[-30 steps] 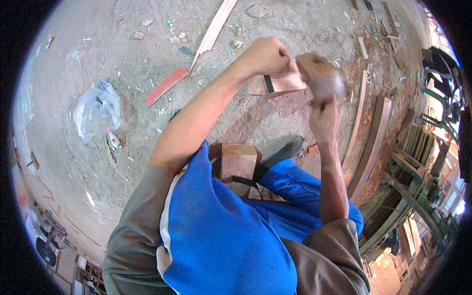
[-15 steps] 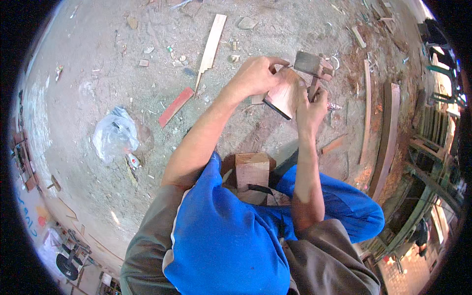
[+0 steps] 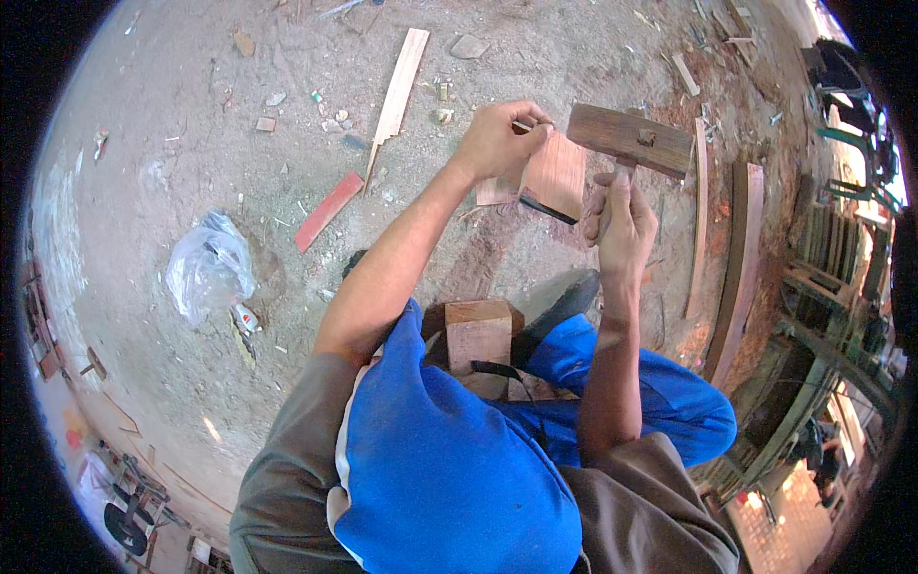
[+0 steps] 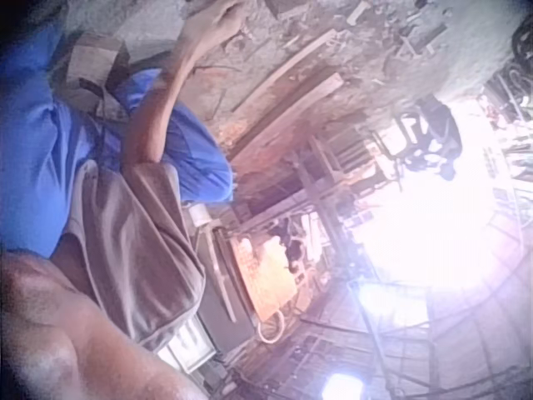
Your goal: The person joins two pieces of wood by applying adhesive, aligning the pieces, and securing them by striking one piece with a wooden mallet.
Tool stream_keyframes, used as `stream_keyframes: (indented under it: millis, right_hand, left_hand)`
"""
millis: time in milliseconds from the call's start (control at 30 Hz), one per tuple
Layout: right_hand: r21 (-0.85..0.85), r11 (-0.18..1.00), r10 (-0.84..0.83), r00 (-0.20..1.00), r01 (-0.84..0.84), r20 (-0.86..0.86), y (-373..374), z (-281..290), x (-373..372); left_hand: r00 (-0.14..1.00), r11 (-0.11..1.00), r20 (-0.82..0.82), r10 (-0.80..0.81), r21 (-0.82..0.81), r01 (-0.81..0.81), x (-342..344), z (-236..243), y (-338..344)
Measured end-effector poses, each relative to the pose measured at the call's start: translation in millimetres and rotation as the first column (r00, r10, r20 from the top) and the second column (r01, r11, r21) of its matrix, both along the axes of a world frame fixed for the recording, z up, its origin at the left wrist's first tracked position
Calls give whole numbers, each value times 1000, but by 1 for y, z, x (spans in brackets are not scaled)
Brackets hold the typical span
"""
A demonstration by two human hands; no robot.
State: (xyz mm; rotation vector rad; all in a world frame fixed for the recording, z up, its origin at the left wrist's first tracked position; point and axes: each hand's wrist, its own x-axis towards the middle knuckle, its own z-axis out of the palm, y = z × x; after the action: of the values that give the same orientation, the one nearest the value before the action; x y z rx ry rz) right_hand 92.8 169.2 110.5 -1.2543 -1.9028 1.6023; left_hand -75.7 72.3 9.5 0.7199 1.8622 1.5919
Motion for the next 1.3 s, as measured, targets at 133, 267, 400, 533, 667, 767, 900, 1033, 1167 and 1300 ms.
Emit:
stream_keyframes:
  millis: [133, 267, 400, 533, 667, 767, 900, 1033, 1167, 1300]
  right_hand:
    - [67, 993, 91, 991, -98, 101, -4, -3, -3]
    - [160, 977, 112, 979, -140, 171, 0, -3, -2]
    - [148, 982, 110, 991, -121, 80, -8, 5, -4]
    - [-65, 995, 82, 996, -80, 29, -9, -6, 4]
    - [-240, 967, -122, 983, 87, -134, -6, -12, 17]
    - [-192, 966, -204, 965, 172, -163, 1, -16, 25]
    - [-77, 992, -101, 995, 101, 5, -1, -14, 45]
    - [-178, 942, -311, 938, 283, -155, -12, -11, 38]
    - [-150, 987, -57, 998, 60, 23, -18, -8, 36]
    - [-136, 982, -144, 985, 131, -94, 1, -8, 32]
  left_hand:
    - [990, 980, 34, 138, 142, -142, 22, -4, 0]
    - [975, 980, 170, 144, 110, -164, 39, -25, -12]
    - [983, 974, 103, 151, 156, -166, 46, -17, -14]
    - [994, 989, 106, 32, 142, -47, 62, -22, -11]
    - [980, 870, 134, 149, 454, -195, 79, -36, -1]
    - [997, 907, -12, 72, 418, -60, 74, -42, -4]
    - [992, 903, -4, 124, 416, -111, 83, -42, -2]
    - [952, 925, -195, 235, 347, -157, 87, -40, 2]
    - [929, 920, -271, 252, 365, -143, 89, -47, 13]
    - [939, 908, -220, 263, 385, -164, 92, -52, 18]
